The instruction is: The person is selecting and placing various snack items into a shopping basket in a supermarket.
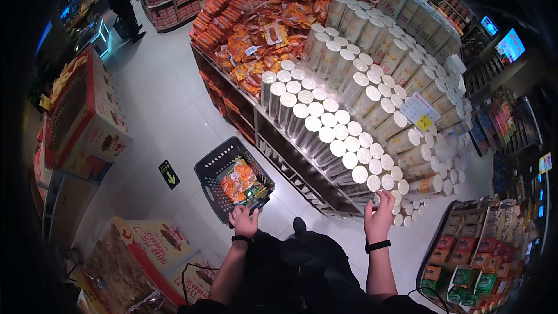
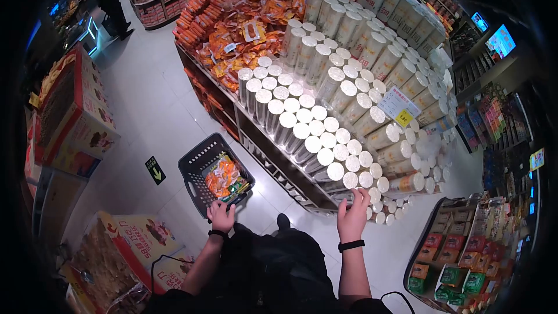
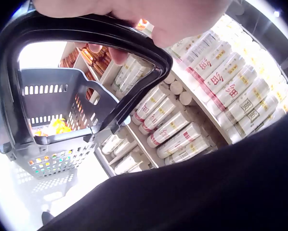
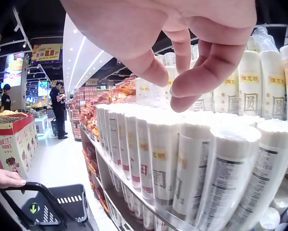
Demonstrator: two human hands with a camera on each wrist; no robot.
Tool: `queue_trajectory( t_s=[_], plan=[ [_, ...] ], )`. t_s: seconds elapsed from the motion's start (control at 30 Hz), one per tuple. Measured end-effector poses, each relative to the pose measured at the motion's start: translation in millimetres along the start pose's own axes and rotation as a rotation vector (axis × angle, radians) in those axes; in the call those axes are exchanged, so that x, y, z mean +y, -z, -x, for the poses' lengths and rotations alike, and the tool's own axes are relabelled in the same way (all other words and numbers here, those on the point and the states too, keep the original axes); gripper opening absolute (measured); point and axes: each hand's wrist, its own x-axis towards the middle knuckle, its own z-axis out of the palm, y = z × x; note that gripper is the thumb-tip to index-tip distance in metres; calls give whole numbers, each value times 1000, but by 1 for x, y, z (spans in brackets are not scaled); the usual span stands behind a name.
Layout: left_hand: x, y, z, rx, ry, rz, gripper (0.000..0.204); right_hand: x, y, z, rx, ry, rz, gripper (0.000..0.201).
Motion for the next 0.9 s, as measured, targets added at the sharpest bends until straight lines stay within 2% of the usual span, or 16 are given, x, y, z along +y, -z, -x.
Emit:
queue_trajectory(
  t_s=[0.17, 0.37, 0.5, 0.6, 0.67, 0.73, 0.87, 0.9],
  plan=[
    [-18, 17, -27, -4, 22, -51, 44, -55, -15, -8, -16, 71, -69, 31],
    [-43, 35, -72, 79, 7, -71, 44, -99, -28, -54, -34, 97, -89, 26],
    [-58, 50, -99, 123, -15, -47, 44, -117, -42, -116, 33, 132, -148, 28],
    [-63, 63, -122, 28, 86, -122, 45, -129, -58, -170, 67, 108, -207, 35],
    [-71, 71, -134, 50, 78, -103, 45, -135, -69, -208, 124, 149, -207, 44],
    [-72, 82, -146, 24, 92, -140, 44, -151, -74, -243, 165, 115, -266, 48],
    [-110, 92, -173, 11, 152, -116, 45, -176, -83, -306, 262, -11, -365, 61],
    [-112, 98, -179, 8, 156, -123, 46, -177, -89, -318, 285, -17, -301, 62]
  ],
)
